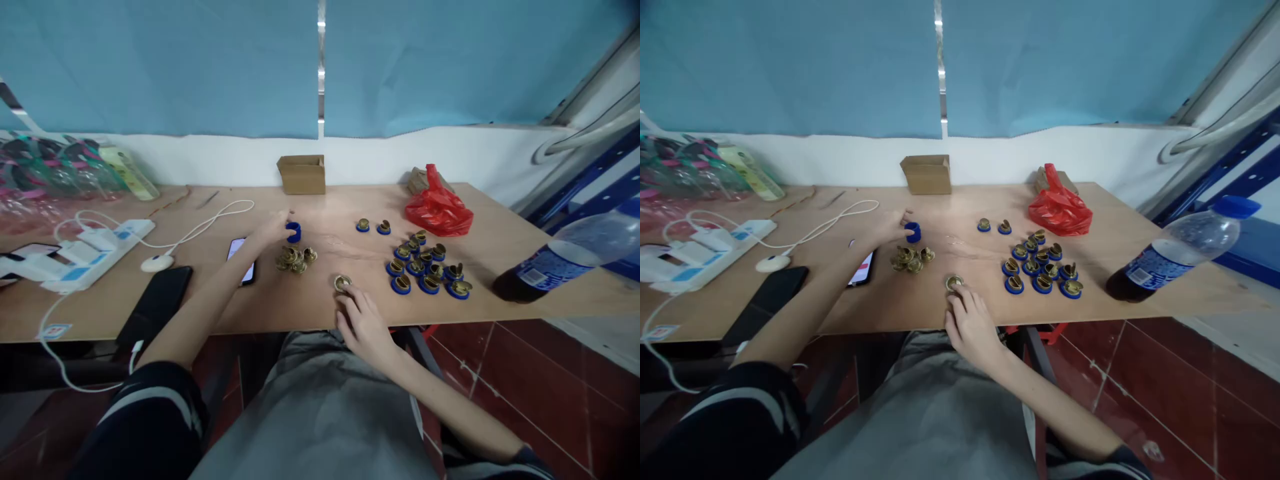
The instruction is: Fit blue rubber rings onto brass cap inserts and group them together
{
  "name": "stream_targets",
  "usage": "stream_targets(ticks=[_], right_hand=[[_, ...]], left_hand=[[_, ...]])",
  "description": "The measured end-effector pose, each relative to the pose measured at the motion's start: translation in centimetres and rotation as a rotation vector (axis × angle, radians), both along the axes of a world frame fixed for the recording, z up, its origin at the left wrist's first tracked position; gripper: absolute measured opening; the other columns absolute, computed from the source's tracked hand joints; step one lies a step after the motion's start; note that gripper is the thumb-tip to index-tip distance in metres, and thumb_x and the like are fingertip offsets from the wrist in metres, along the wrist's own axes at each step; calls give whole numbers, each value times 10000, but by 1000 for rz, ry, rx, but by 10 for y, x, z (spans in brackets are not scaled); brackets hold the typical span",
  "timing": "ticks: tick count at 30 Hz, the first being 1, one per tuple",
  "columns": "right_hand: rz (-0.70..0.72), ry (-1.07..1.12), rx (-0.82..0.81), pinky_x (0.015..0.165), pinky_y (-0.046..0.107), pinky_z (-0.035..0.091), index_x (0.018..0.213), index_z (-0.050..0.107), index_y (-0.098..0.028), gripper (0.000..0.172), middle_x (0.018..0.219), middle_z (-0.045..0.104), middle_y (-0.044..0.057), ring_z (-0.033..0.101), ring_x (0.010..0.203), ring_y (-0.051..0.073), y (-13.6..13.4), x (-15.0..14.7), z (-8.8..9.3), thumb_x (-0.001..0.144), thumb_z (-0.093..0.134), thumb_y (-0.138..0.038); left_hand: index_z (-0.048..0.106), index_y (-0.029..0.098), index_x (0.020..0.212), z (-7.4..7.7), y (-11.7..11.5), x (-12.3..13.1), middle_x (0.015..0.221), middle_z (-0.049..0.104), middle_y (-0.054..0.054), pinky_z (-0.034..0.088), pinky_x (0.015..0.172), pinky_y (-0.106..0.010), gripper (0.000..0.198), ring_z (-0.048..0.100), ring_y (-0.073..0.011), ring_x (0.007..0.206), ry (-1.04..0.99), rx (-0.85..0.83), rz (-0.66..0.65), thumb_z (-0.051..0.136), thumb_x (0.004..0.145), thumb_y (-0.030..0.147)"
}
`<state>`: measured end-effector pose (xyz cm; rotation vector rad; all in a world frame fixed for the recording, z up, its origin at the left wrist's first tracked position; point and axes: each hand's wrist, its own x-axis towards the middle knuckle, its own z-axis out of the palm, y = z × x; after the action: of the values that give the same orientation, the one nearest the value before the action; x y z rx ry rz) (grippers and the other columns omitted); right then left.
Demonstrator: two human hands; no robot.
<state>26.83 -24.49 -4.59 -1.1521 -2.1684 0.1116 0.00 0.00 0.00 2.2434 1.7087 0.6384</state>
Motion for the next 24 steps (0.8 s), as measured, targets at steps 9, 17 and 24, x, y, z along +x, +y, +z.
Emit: stream_targets(ticks=[9, 17, 24], right_hand=[[15, 54, -19, 1027, 521, 546, 1218, 569, -161, 242, 1301, 599, 185, 583, 1228, 311, 2, 1, -3, 982, 518, -156], [77, 171, 28, 1070, 498, 550, 1384, 508, -184, 404, 1366, 578, 181, 584, 1301, 291, -6, 2, 3, 981, 508, -146], [256, 133, 178, 1033, 481, 578, 1411, 515, -189, 474, 1311, 651, 164, 623, 1261, 284, -20, 0, 16, 951, 502, -78]], left_hand=[[564, 158, 1315, 41, -92, 28, 1316, 681, -143, 501, 1041, -437, 402, 664, -285, 1178, -112, 288, 13, 586, 943, 308], [613, 228, 1246, 6, -239, 71, 1147, 770, -84, 606, 896, -381, 296, 755, -241, 1007, -443, -20, -219, 543, 979, 337], [688, 213, 1183, -19, -245, 77, 1148, 763, -91, 635, 887, -384, 430, 755, -232, 962, -1022, -484, -193, 570, 953, 556]])
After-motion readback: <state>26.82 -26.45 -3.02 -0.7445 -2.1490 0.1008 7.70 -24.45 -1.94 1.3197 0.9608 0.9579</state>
